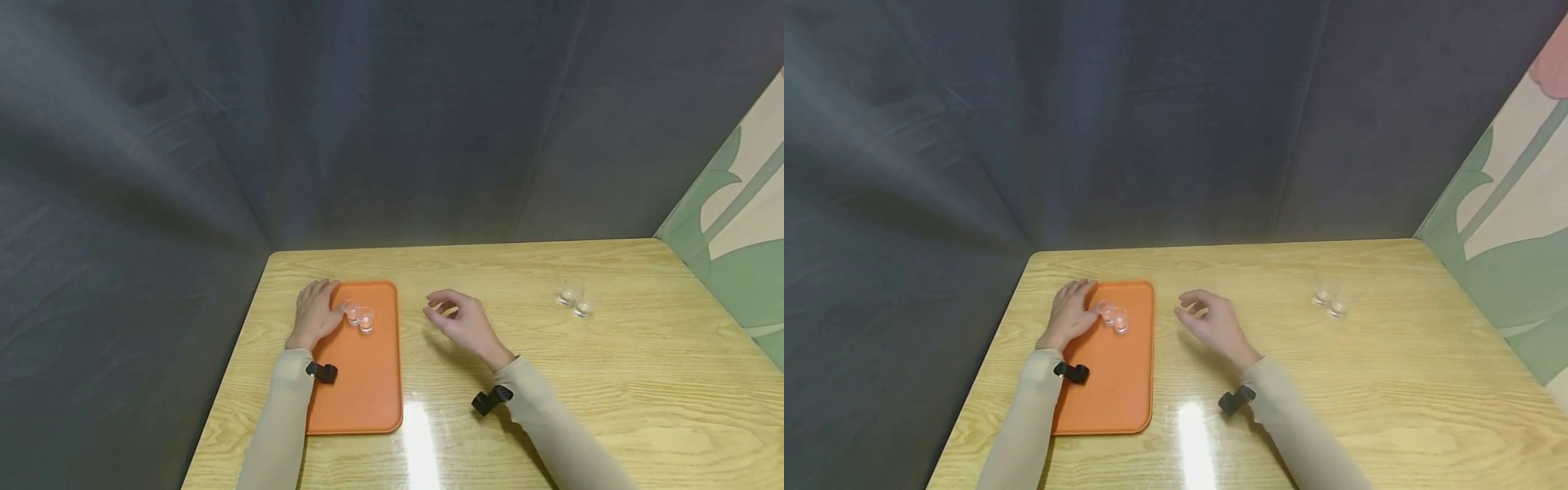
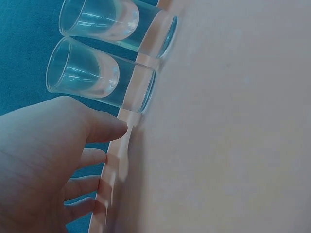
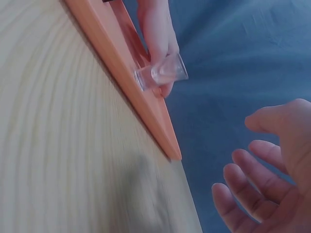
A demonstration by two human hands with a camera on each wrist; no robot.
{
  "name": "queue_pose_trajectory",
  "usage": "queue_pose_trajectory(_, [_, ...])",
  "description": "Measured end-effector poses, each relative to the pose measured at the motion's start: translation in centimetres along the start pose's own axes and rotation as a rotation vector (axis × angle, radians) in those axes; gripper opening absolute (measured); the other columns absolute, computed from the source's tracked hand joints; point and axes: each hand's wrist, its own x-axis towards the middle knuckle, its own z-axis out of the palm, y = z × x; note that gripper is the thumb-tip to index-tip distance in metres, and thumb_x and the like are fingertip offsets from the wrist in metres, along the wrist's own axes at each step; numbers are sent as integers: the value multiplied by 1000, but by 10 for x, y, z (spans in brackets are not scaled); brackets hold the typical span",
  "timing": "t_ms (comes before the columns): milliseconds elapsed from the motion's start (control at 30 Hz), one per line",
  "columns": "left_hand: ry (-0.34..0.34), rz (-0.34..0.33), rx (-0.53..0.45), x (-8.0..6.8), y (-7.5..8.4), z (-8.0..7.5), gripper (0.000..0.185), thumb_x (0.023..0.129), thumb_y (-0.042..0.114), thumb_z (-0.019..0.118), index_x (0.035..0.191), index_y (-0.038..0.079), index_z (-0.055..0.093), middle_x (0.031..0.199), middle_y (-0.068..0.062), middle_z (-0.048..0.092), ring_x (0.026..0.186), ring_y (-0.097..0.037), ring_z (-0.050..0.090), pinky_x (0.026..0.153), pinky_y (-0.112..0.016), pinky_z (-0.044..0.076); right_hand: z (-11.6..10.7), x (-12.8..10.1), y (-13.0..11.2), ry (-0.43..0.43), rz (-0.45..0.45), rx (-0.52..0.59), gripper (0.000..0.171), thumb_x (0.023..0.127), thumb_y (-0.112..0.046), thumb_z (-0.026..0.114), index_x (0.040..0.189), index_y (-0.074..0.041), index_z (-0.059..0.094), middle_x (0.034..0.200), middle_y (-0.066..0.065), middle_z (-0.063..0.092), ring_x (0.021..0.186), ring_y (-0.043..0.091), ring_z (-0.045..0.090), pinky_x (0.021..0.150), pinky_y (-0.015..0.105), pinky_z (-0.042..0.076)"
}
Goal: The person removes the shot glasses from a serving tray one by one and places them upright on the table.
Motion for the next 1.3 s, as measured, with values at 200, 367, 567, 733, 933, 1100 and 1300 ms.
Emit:
queue_pose_trajectory(200, [0,6,-8,0,0,0,62,105,37,62,158,6,50,167,-24,42,159,-45,28,133,-64,15,20,7,-11,-43,-1,45,31,96,-20,79,122,-3,77,111,8,79,95,21,73,80,30,63])
queue_pose_trajectory(367, [2,1,-15,-1,0,-1,62,105,37,62,158,6,50,167,-23,41,159,-45,28,133,-64,15,39,11,-19,-97,-12,54,33,97,-23,79,123,-4,76,114,9,79,95,20,74,83,34,64])
queue_pose_trajectory(567, [-1,-11,-17,-2,0,-2,64,104,37,63,158,6,50,167,-23,41,159,-45,27,133,-65,14,62,13,-24,-133,-6,87,35,97,-24,79,124,-2,76,117,11,79,96,20,74,81,33,63])
queue_pose_trajectory(733, [0,-7,-15,-1,0,-1,63,104,37,64,158,6,50,167,-23,42,159,-45,28,133,-66,14,76,16,-26,-123,-6,96,33,95,-21,81,122,-2,76,114,9,80,96,19,75,79,29,62])
queue_pose_trajectory(933, [0,-8,-12,0,1,-1,62,104,36,63,157,7,51,167,-23,42,160,-44,27,133,-65,14,85,19,-33,-130,-24,67,40,93,-21,83,126,0,74,116,12,79,96,22,76,81,32,64])
queue_pose_trajectory(1100, [6,-14,-1,0,2,0,61,104,34,63,157,6,51,166,-24,42,159,-45,28,133,-64,15,95,20,-35,-153,13,74,42,92,-22,84,127,-1,73,114,13,80,96,22,78,84,31,64])
queue_pose_trajectory(1300, [3,-15,2,0,3,0,63,104,36,63,158,6,50,167,-23,41,160,-45,28,133,-63,14,103,20,-36,-145,50,88,42,91,-22,85,127,-6,73,106,9,79,92,17,76,82,30,63])
